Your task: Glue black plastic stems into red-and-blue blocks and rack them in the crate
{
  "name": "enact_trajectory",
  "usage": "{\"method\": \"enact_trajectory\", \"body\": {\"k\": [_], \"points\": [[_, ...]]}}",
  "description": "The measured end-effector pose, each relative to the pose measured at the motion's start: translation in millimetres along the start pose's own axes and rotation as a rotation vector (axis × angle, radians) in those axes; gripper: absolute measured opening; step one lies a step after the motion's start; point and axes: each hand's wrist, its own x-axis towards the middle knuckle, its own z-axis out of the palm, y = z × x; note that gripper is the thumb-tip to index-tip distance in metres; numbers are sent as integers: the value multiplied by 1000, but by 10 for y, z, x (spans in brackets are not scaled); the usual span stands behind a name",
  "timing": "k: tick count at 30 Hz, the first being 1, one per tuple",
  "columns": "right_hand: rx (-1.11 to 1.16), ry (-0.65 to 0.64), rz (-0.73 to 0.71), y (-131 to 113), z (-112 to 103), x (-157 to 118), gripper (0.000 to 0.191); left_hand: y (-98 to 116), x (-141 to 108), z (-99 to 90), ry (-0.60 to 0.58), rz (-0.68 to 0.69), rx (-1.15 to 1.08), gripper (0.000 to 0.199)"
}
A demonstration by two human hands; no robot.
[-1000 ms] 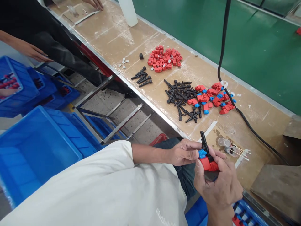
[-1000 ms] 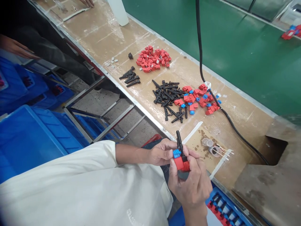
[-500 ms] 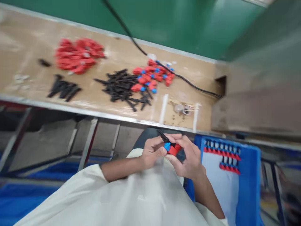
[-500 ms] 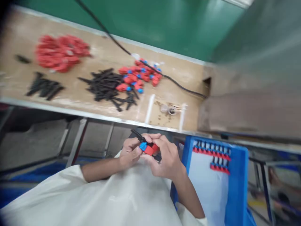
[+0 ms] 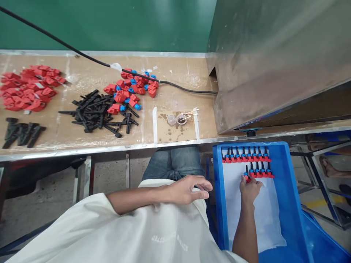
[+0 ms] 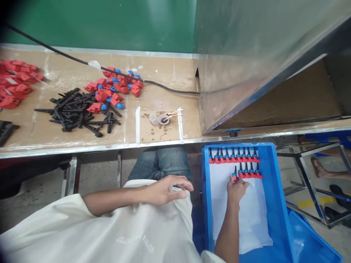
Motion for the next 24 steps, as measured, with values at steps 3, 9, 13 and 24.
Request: {"method": "enact_trajectory", "body": {"k": [3, 9, 13, 24], "points": [[-17, 22, 51, 124, 212, 37, 46, -55, 29, 38, 21, -21, -23, 38], [0, 49, 52, 309, 366, 38, 45, -155, 64, 102, 1, -73, -86, 44], [25, 69, 33, 383, 375, 40, 41, -224, 80, 107, 2, -85, -113, 48], [121, 172, -36, 106, 12, -196, 67, -350, -31, -86, 7, -55, -132, 54]]}}
